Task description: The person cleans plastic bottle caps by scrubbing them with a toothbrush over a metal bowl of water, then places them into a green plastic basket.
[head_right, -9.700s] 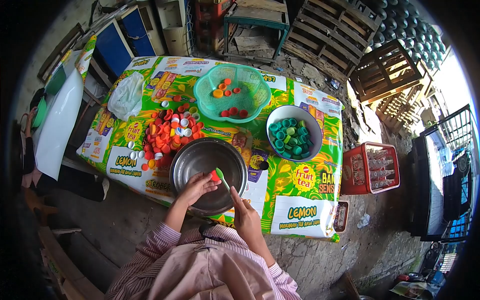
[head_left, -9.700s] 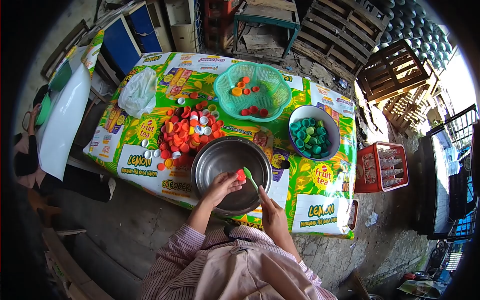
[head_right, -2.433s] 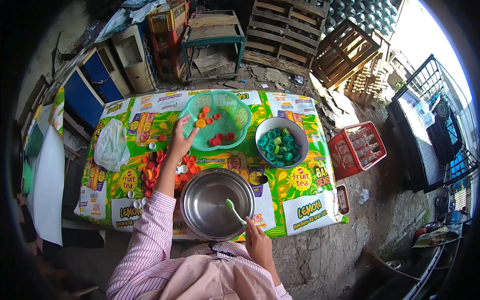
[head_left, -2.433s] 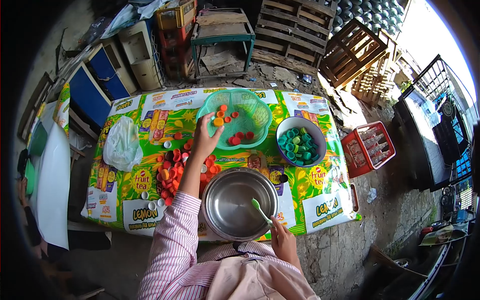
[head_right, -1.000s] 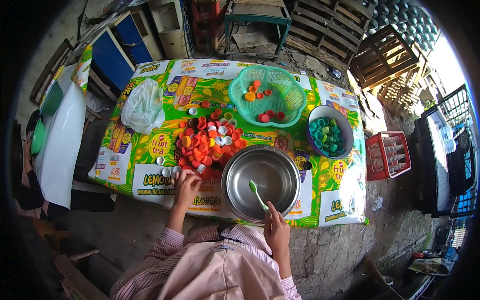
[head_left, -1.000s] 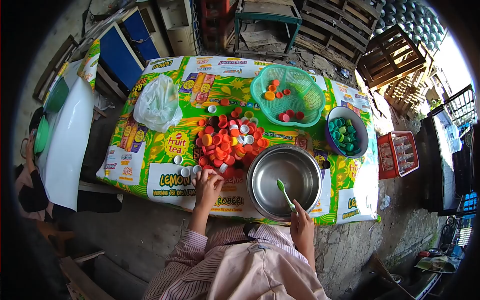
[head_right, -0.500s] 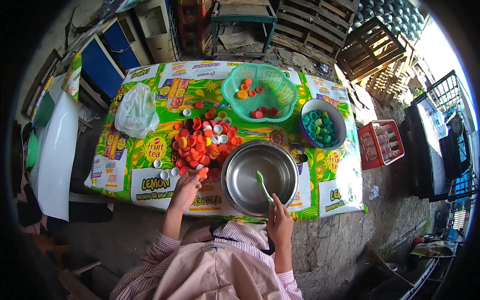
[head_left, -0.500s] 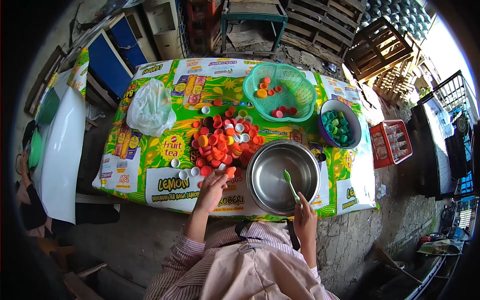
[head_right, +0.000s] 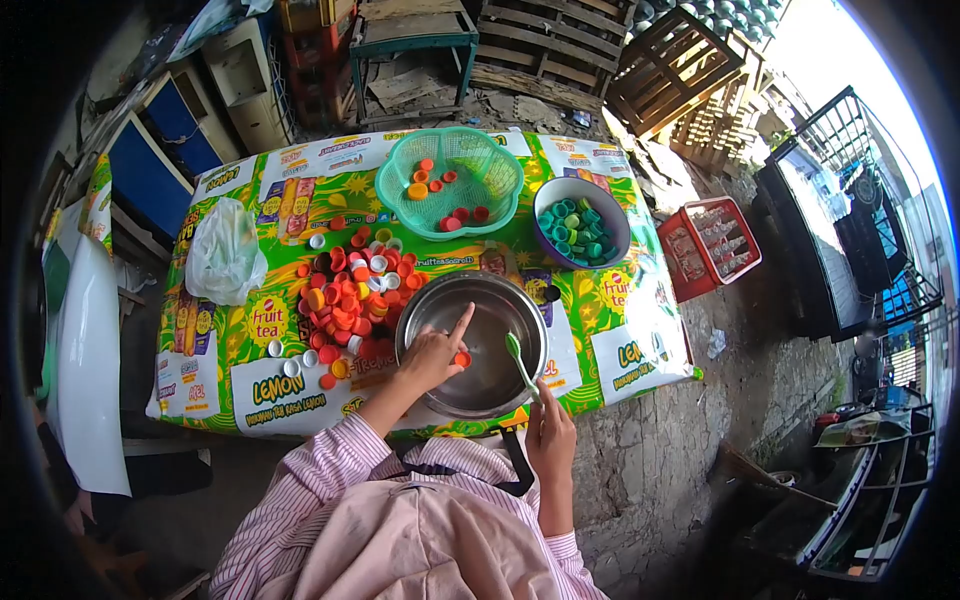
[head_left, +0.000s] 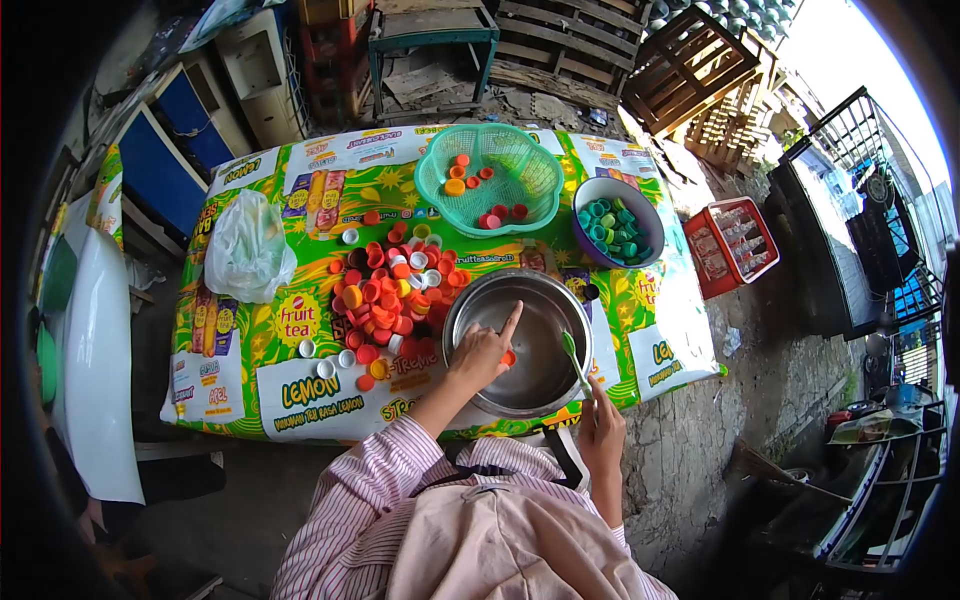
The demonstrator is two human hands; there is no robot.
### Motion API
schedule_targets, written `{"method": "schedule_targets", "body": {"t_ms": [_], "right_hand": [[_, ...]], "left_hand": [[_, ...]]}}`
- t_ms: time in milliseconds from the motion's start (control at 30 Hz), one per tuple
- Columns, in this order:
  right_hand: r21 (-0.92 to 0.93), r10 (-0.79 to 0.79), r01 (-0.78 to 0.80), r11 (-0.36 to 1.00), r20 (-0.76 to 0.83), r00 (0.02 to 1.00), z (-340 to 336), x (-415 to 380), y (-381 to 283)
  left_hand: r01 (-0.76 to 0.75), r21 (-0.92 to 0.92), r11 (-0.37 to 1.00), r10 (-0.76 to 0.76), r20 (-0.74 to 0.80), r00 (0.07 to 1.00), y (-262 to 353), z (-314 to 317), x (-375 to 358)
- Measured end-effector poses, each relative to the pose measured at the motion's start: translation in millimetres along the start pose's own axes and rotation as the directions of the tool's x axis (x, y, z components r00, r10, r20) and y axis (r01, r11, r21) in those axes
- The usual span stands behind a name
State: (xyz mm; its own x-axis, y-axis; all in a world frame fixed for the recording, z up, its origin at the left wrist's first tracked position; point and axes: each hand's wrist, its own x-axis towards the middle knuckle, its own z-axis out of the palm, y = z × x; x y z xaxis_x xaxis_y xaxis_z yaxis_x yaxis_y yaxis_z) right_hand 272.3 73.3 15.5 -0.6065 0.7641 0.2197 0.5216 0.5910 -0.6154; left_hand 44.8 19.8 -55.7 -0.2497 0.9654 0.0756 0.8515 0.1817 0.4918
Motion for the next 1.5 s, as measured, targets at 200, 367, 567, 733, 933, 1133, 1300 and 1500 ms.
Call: {"method": "schedule_targets", "body": {"t_ms": [200, 367, 567, 733, 933, 1133, 1300, 1500], "right_hand": [[0.03, -0.044, 0.045, 0.999, -0.05, 0.998, 4.6, -3.8, 5.7], [0.023, 0.035, -0.035, 0.999, 0.037, 0.999, 3.6, -1.1, -1.1], [0.027, 0.038, -0.041, 0.999, 0.088, 0.995, 5.8, -0.5, -3.0], [0.034, 0.02, -0.024, 0.999, 0.12, 0.993, 12.2, -2.5, -1.4], [0.057, 0.01, -0.023, 0.998, 0.218, 0.976, 7.1, 10.4, -15.0], [0.151, -0.031, -0.014, 0.988, 0.289, 0.957, 8.2, 22.1, -15.0], [0.211, -0.121, 0.059, 0.976, 0.295, 0.948, 8.7, 31.9, -7.3], [0.214, -0.173, 0.114, 0.97, 0.283, 0.943, -4.4, 42.1, 4.5]], "left_hand": [[0.011, 0.091, 0.996, -0.017, 0.074, 0.997, 3.4, -2.9, 2.0], [0.042, 0.131, 0.99, -0.059, 0.134, 0.989, 5.3, -3.6, 1.3], [0.026, -0.007, 1.0, -0.026, 0.073, 0.997, 3.8, -7.8, 0.3], [0.031, -0.411, 0.911, -0.036, -0.005, 0.999, 1.2, -11.3, 0.0], [-0.021, -0.645, 0.764, -0.067, -0.111, 0.992, 5.0, -25.3, -4.5], [0.029, -0.796, 0.604, -0.215, -0.128, 0.968, 13.5, -37.9, -13.4], [-0.017, -0.98, 0.199, -0.323, -0.082, 0.943, 26.2, -35.5, -14.2], [-0.053, -0.941, 0.334, -0.402, -0.193, 0.895, 37.8, -21.9, -13.8]]}}
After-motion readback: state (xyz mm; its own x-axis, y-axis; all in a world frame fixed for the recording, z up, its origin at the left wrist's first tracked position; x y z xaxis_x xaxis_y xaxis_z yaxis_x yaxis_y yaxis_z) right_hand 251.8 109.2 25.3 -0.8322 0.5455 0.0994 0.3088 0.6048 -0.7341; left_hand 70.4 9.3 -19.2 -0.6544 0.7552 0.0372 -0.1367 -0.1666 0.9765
